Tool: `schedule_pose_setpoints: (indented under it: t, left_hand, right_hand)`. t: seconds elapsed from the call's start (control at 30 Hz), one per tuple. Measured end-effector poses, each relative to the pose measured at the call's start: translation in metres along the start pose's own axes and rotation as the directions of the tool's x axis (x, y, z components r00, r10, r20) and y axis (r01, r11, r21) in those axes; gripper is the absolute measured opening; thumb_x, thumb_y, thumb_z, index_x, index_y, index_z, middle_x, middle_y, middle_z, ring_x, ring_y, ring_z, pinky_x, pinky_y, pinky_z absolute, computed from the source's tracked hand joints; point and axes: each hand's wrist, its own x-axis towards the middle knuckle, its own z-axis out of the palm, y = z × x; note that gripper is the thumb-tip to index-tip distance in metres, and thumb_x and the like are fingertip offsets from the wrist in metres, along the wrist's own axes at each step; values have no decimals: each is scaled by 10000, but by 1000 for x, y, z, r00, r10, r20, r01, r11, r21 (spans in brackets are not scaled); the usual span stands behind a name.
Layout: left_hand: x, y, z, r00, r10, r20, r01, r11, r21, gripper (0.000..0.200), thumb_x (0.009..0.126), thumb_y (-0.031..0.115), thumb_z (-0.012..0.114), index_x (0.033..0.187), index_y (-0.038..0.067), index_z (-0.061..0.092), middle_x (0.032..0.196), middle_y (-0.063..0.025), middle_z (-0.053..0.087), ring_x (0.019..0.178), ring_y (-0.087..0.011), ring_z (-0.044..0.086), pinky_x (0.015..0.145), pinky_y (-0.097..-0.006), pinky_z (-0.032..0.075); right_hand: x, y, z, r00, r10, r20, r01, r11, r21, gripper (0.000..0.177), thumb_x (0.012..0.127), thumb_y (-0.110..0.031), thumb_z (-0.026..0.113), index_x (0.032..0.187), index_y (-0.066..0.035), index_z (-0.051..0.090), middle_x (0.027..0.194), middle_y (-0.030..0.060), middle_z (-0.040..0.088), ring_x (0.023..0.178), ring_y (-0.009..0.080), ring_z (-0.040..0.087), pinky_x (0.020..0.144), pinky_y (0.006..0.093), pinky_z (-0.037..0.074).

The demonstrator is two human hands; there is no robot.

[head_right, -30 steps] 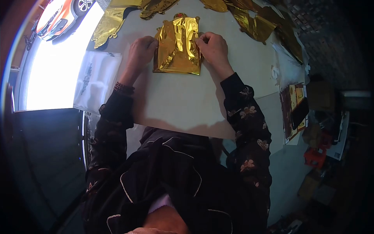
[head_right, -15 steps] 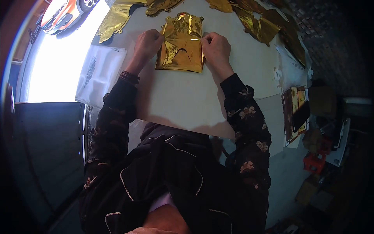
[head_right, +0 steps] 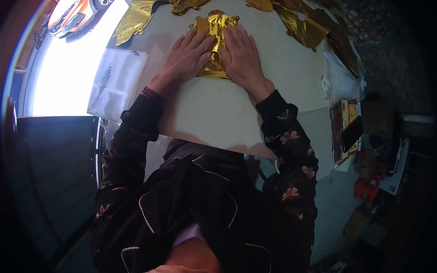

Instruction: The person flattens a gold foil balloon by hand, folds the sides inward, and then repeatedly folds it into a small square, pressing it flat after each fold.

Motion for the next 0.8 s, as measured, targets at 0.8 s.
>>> schedule_pose_setpoints:
  t: [0.8]
  left_hand:
    - [11,-29,-30,993,3,115,41,924,-381,517,997,317,544,1444,70,465,1470,-163,485,1386,-379,420,1129,-472,352]
  right_hand:
    - [-31,-26,-24,975,-145,168,108,971,212,548,807,-177,789,1313,-40,626,1413,164,558,1382,374,445,1142,488,361]
